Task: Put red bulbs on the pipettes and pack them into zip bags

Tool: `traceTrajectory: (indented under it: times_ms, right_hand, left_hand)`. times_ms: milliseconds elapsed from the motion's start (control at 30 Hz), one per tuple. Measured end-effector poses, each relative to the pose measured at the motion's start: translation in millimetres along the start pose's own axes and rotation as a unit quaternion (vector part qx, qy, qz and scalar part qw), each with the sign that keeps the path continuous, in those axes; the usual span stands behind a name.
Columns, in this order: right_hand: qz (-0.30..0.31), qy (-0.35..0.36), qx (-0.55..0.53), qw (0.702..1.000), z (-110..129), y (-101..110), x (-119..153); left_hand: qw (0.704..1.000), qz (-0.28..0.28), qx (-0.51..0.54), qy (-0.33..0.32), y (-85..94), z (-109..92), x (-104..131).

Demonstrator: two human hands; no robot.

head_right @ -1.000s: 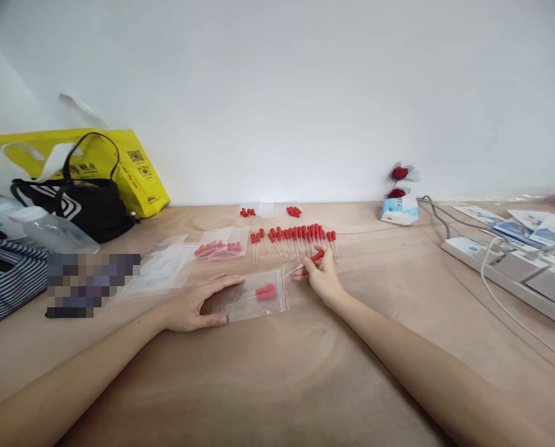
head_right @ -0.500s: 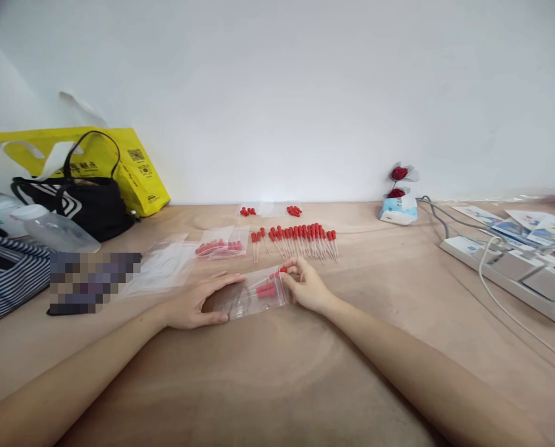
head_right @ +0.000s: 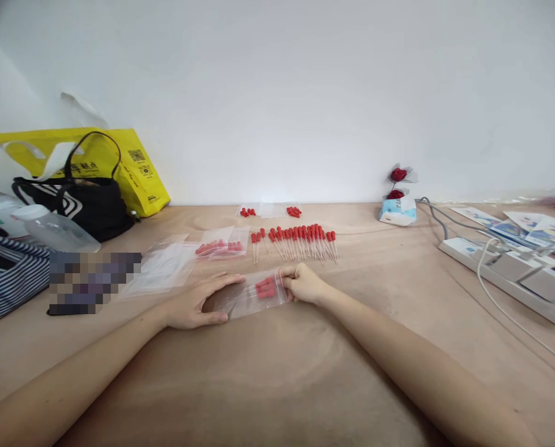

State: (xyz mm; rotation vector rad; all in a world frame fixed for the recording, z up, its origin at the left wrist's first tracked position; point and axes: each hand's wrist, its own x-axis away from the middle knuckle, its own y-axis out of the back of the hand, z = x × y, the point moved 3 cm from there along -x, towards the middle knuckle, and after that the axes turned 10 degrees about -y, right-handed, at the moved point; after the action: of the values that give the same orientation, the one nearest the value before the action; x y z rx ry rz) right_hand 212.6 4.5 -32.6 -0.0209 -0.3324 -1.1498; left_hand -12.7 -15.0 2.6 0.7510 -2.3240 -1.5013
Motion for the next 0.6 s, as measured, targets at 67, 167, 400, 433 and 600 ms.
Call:
traceTrajectory:
  times_ms: [67,167,400,433,600]
  right_hand:
    - [-0.097,-0.010,0.059,0.994,3,15,-6]
    - [-0.232,0.068,0.181,0.953,21,27,-18]
    - [-0.309,0.022,0.324,0.894,58,3,-68]
    - [-0.310,0.010,0.324,0.894,60,-2,-74]
    - [-0.302,-0.041,0.302,0.903,64,-13,-91]
  left_hand:
    - [1.000,-0.001,0.003,-0.002,1.1,-2,0]
    - [1.000,0.002,0.010,-0.001,2.2,-3,-1]
    - [1.000,0.012,0.012,0.013,2.0,-1,2]
    - [1.000,0.014,0.012,0.014,2.0,0,2]
    - [1.000,0.012,0.014,0.010,2.4,1,3]
